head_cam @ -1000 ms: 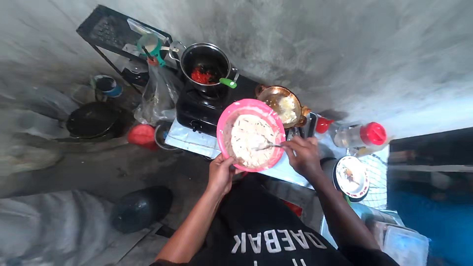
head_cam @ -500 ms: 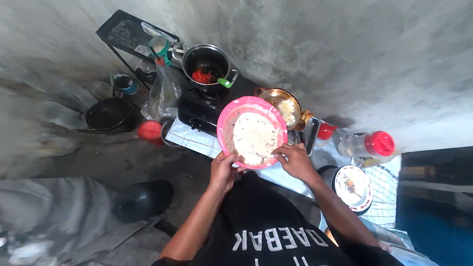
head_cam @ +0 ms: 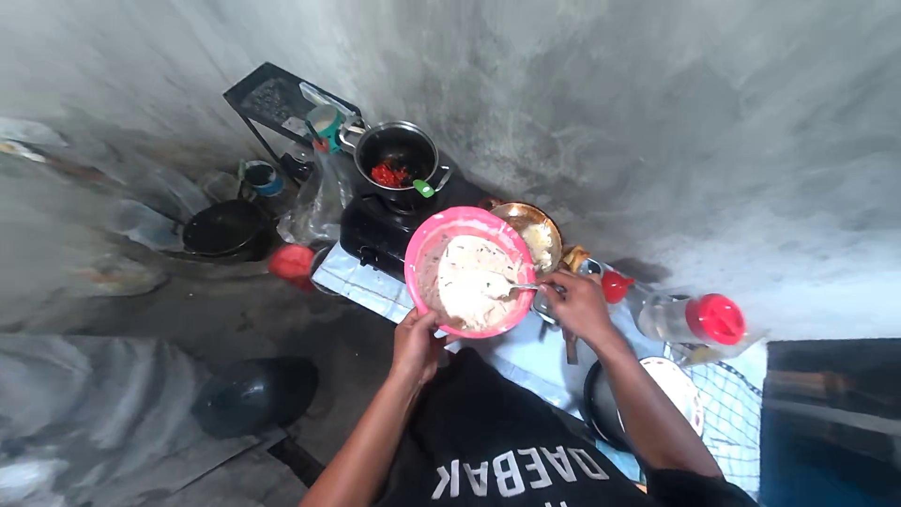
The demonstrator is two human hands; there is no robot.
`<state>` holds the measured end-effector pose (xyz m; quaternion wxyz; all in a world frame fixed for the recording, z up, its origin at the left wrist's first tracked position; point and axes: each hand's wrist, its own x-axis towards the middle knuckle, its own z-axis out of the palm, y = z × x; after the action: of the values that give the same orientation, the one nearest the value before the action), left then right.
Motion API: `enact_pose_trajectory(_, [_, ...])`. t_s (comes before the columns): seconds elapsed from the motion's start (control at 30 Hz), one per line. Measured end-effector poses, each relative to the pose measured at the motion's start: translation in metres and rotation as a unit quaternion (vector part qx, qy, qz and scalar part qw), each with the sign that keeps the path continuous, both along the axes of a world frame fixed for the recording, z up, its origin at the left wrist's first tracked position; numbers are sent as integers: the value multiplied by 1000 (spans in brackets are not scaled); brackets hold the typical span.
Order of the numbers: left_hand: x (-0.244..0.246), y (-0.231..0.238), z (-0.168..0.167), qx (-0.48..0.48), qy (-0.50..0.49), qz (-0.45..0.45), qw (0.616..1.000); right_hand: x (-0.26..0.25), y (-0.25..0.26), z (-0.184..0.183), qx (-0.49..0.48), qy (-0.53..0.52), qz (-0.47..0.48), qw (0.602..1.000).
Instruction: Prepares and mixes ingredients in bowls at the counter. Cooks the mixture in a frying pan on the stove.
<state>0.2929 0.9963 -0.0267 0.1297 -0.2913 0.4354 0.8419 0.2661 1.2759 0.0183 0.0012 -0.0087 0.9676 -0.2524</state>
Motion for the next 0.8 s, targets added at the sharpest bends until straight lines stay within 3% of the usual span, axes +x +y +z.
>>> enact_pose_trajectory(0.17, [-3,9,1,1,5,24,1000,-13,8,10,33,38,28,998])
enact_pose_trajectory(0.27, [-1,12,2,-3,8,28,1000,-16,4,5,77,25,101,992])
enact_pose_trajectory(0.43, [3,14,5,-2,13,37,999,-23,4,-16,157,121,190,962])
enact_pose_trajectory(0.57, [5,13,8,-9,9,46,999,-18,7,-26,115,56,258,958])
enact_pose_trajectory(0.8, [14,12,6,-14,-2,54,998,-10,5,-35,10,-20,188,982])
